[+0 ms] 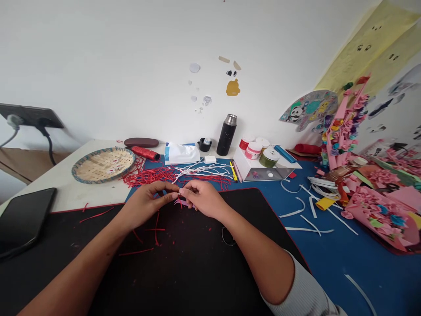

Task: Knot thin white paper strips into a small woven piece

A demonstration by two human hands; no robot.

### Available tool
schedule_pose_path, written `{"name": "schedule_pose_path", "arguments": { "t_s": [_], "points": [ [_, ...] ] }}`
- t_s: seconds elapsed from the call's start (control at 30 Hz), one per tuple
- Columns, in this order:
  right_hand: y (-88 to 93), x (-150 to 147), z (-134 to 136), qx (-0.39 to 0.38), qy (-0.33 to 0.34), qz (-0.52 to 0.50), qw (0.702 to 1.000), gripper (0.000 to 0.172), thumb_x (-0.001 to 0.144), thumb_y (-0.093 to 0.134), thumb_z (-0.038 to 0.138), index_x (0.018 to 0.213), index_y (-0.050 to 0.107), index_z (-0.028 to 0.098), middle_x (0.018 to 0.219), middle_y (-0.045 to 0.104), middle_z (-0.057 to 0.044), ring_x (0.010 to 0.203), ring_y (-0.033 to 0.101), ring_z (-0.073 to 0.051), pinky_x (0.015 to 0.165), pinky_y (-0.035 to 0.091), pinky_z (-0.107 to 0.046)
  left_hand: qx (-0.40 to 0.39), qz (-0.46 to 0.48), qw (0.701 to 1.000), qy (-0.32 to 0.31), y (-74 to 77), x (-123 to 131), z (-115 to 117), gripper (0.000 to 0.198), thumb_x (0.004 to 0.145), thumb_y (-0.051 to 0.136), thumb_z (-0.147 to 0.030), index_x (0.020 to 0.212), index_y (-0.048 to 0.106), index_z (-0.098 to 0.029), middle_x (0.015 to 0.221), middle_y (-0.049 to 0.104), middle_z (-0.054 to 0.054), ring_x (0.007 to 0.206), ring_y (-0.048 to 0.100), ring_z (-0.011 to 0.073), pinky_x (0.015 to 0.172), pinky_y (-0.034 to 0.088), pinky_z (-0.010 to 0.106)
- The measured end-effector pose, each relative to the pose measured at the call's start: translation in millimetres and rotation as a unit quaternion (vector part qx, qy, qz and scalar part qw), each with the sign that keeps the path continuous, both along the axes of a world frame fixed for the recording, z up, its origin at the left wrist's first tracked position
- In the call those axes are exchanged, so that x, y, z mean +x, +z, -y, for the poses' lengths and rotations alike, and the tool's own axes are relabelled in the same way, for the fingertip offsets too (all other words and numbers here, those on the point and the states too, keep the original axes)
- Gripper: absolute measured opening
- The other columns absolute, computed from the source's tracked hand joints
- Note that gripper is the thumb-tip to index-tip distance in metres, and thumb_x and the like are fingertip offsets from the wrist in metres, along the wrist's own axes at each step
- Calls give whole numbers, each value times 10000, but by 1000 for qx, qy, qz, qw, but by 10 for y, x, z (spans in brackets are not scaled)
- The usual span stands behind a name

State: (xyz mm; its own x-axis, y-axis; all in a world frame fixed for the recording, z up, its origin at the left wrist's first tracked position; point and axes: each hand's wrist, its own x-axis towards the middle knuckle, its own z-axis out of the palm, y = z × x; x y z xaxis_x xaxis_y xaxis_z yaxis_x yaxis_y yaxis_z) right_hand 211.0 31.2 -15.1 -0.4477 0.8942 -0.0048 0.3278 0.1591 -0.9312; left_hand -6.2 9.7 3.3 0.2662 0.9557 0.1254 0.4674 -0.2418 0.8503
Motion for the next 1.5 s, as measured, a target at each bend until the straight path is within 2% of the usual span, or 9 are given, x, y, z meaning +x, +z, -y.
{"name": "schedule_pose_path", "arguments": {
  "t_s": [0.2, 0.4, 0.53, 0.73, 0.83, 1.0, 1.17, 1.33, 1.5],
  "points": [
    [-16, -10, -5, 6, 3, 2, 1000, 304, 1012, 594, 477, 922, 671, 197, 699, 678, 3, 597, 616, -114, 544, 429, -207, -34, -5, 999, -38, -9, 5, -18, 307, 867, 713, -557, 959, 808, -280, 964, 827, 7, 928, 742, 254, 882, 515, 329],
    [-30, -9, 1, 6, 10, -4, 1000, 332, 997, 602, 530, 962, 667, 207, 721, 685, -3, 614, 640, -124, 523, 418, -204, -65, 73, 995, 3, 14, 74, -5, 335, 810, 756, -566, 910, 797, -249, 874, 813, 21, 819, 718, 237, 758, 520, 307],
    [-32, -23, 8, -1, 15, -15, 1000, 248, 977, 651, 455, 944, 659, 209, 733, 673, 14, 603, 646, -111, 532, 435, -198, -92, 116, 989, 27, -23, 101, -7, 382, 734, 823, -584, 871, 790, -229, 776, 775, 21, 705, 667, 207, 643, 494, 284],
    [-76, -34, -11, -10, 9, -22, 1000, 112, 972, 646, 313, 932, 657, 209, 740, 683, 22, 596, 637, -99, 533, 448, -190, -157, 198, 968, 2, -66, 95, -37, 373, 688, 896, -520, 888, 799, -220, 765, 768, 23, 675, 655, 179, 656, 519, 288],
    [-82, -31, -14, -4, 2, -11, 1000, 126, 980, 635, 322, 939, 664, 207, 716, 684, 17, 587, 630, -104, 521, 435, -190, -184, 224, 957, -13, -63, 96, -37, 384, 669, 920, -479, 925, 805, -218, 811, 787, 37, 712, 684, 189, 692, 544, 305],
    [-30, -32, 6, 8, 2, -20, 1000, 179, 998, 617, 371, 970, 666, 201, 749, 684, 9, 605, 645, -106, 542, 456, -198, -179, 231, 956, 1, -79, 89, -36, 392, 659, 927, -452, 932, 787, -209, 848, 798, 47, 739, 704, 197, 709, 558, 317],
    [-17, -34, 15, 4, 8, -14, 1000, 213, 981, 650, 416, 1006, 660, 204, 720, 677, 14, 596, 639, -114, 534, 445, -201, -137, 188, 973, -1, -50, 99, -30, 378, 695, 884, -482, 927, 762, -209, 811, 785, 40, 705, 693, 198, 690, 565, 331],
    [-24, -35, 14, 11, 11, -2, 1000, 165, 988, 641, 372, 990, 660, 208, 715, 675, 17, 597, 628, -114, 543, 441, -209, -115, 154, 981, -10, -15, 119, -16, 362, 726, 845, -507, 914, 736, -218, 817, 785, 39, 707, 710, 212, 704, 585, 355],
    [0, -39, 29, 30, 3, 7, 1000, 168, 987, 646, 367, 998, 670, 201, 775, 694, 6, 619, 648, -120, 592, 476, -235, -101, 144, 984, 13, -59, 103, -23, 423, 723, 839, -548, 952, 732, -209, 817, 786, 50, 733, 728, 234, 708, 585, 367]
  ]
}}
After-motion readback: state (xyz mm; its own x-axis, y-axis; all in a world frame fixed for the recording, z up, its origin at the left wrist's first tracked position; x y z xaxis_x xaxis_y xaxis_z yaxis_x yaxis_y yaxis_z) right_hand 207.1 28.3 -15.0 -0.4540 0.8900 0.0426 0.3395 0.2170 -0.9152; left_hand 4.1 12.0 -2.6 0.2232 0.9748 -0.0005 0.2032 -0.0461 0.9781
